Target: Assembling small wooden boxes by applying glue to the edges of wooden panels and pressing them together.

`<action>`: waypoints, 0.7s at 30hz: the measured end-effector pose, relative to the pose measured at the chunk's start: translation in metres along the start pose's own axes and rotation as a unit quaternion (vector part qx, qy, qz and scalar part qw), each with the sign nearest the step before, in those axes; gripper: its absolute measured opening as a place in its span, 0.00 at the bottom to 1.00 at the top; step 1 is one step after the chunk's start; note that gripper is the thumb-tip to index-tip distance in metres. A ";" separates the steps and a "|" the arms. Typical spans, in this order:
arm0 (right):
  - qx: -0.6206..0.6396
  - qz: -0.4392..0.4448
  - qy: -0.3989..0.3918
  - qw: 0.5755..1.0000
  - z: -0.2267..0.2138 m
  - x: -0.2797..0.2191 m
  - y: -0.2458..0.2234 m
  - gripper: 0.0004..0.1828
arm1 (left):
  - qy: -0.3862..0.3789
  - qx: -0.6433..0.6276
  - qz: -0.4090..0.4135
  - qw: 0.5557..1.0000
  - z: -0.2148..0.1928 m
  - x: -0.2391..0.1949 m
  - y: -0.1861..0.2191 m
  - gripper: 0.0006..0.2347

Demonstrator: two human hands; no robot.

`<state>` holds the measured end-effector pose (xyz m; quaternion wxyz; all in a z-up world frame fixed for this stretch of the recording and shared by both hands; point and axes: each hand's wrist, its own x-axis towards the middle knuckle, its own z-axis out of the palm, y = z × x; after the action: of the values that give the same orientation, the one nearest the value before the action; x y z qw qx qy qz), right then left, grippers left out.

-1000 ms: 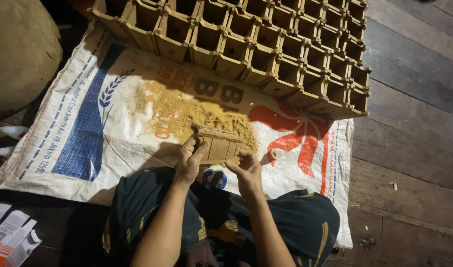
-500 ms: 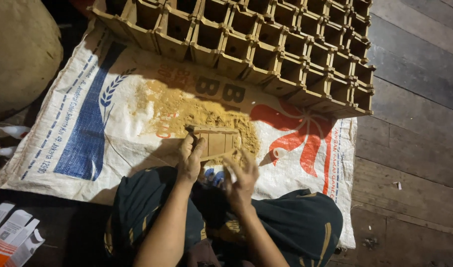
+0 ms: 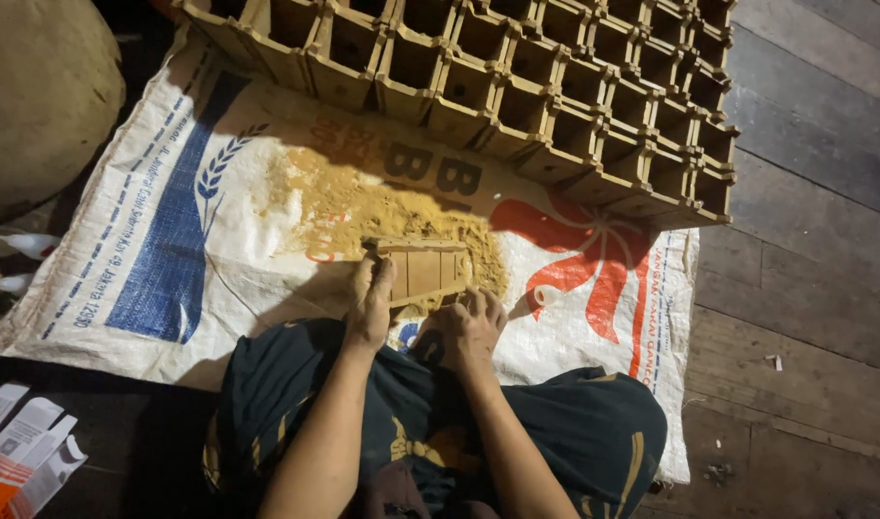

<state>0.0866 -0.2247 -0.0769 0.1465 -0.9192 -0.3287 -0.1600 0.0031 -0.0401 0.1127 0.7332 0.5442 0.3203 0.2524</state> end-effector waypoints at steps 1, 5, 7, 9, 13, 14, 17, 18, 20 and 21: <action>0.001 -0.001 0.001 1.000 -0.006 0.004 -0.002 0.09 | 0.001 0.000 0.001 1.000 -0.001 0.004 -0.013 0.11; 0.126 0.062 0.128 0.982 -0.057 0.023 -0.013 0.07 | -0.006 0.000 0.007 1.000 -0.006 0.016 -0.057 0.09; 0.164 0.096 0.142 0.971 -0.081 0.030 -0.019 0.07 | -0.011 0.006 0.015 1.000 -0.007 0.016 -0.075 0.09; 0.126 0.090 0.164 0.974 -0.090 0.037 -0.024 0.03 | -0.039 -0.013 0.033 0.999 -0.005 0.018 -0.087 0.10; 0.146 0.049 0.225 0.962 -0.083 0.048 -0.046 0.02 | -0.041 0.003 0.034 0.999 0.000 0.011 -0.068 0.11; 0.113 0.014 0.220 0.969 -0.083 0.048 -0.052 0.02 | -0.036 -0.012 0.029 0.999 0.001 0.010 -0.070 0.10; 0.096 -0.022 0.184 0.978 -0.096 0.039 -0.073 0.08 | -0.030 -0.023 0.027 0.999 0.001 0.010 -0.062 0.09; 0.110 -0.023 0.153 0.982 -0.102 0.034 -0.080 0.15 | -0.030 -0.020 0.029 0.999 0.000 0.010 -0.057 0.10; 0.114 -0.018 0.143 0.983 -0.108 0.035 -0.087 0.17 | -0.031 -0.012 0.028 0.999 0.002 0.009 -0.058 0.10; 0.116 -0.012 0.134 0.984 -0.110 0.036 -0.090 0.18 | -0.033 -0.005 0.029 0.999 0.004 0.008 -0.057 0.10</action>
<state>0.0321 -0.1795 0.0519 0.2932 -0.8622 -0.3333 -0.2441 0.0129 -0.0525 0.0567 0.7384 0.5577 0.2791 0.2565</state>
